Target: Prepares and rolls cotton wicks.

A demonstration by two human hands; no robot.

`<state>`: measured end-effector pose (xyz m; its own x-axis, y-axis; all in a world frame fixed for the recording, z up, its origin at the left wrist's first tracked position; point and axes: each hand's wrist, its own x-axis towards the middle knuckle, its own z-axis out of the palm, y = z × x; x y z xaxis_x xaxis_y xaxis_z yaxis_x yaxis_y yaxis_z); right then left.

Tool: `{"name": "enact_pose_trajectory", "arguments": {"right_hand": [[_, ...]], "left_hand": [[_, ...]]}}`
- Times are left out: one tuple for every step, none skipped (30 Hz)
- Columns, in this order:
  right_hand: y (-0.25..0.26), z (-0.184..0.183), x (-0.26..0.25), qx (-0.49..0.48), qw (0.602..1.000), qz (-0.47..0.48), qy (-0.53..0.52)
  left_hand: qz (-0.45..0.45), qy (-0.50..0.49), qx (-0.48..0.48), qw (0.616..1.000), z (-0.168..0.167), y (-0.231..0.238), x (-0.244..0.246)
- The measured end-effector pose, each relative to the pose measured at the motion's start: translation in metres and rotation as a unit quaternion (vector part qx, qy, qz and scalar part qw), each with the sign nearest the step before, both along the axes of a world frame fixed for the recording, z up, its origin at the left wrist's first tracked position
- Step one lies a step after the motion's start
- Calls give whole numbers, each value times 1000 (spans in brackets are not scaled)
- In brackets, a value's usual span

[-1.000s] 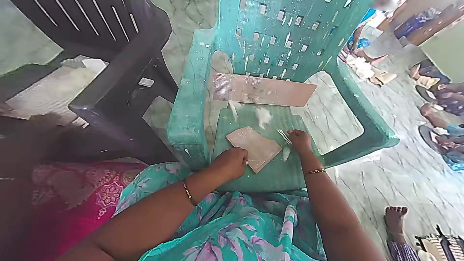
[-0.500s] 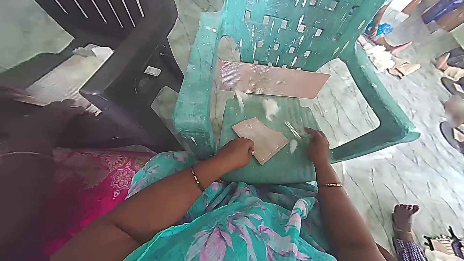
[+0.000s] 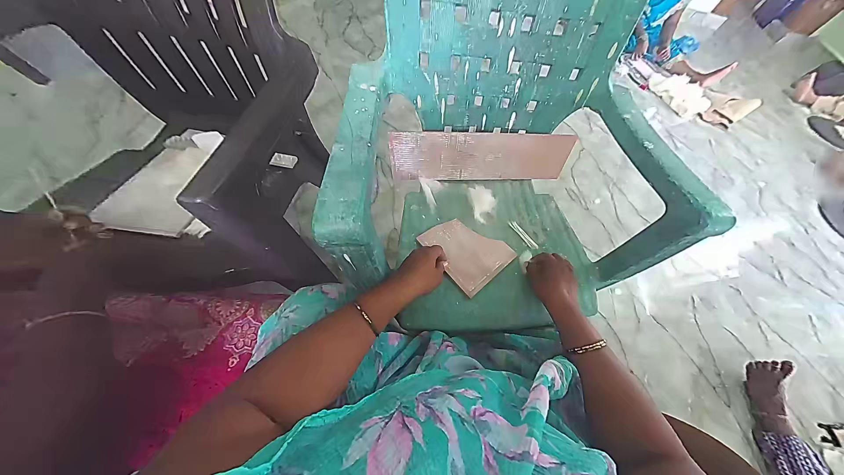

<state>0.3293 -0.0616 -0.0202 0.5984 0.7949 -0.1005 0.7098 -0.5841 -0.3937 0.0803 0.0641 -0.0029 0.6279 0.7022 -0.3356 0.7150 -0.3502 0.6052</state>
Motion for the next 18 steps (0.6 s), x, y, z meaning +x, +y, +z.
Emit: {"name": "enact_pose_trajectory", "arguments": {"right_hand": [[1,3,1,9,1000,-4,25],[2,8,1,29,998,-15,62],[1,13,0,62,992,-28,104],[1,17,-3,107,982,-39,153],[0,19,-7,156,963,-48,213],[-1,22,-14,200,937,-54,280],[-3,26,-23,236,908,-53,341],[-6,30,-32,268,881,-46,388],[-10,32,-42,291,859,-33,420],[-14,34,-52,303,844,-19,442],[-19,35,-62,310,834,-3,456],[-24,35,-71,312,828,15,465],[-28,34,-79,309,826,34,469],[-31,33,-85,305,826,51,471],[-33,31,-90,298,829,64,469],[-35,29,-94,291,834,73,464],[-36,29,-98,284,838,80,458],[-37,29,-100,279,841,87,455]], "left_hand": [[-1,2,5,1000,-2,0,0],[-2,-1,11,1000,-5,1,0],[1,-13,14,1000,-8,0,-1],[9,-33,15,999,-9,-1,-2],[22,-59,15,998,-8,-4,-4],[38,-88,11,995,-4,-8,-5],[55,-123,9,991,1,-14,-7],[71,-162,3,984,6,-19,-8],[85,-203,-11,975,10,-24,-9],[96,-246,-31,964,12,-30,-10],[104,-291,-55,950,12,-35,-11],[110,-331,-85,933,11,-41,-11],[110,-360,-121,918,11,-47,-12],[108,-381,-156,905,11,-52,-12],[104,-394,-185,894,12,-56,-13],[99,-397,-204,889,14,-60,-13],[96,-396,-214,888,14,-64,-14],[97,-394,-220,887,14,-67,-14]]}}
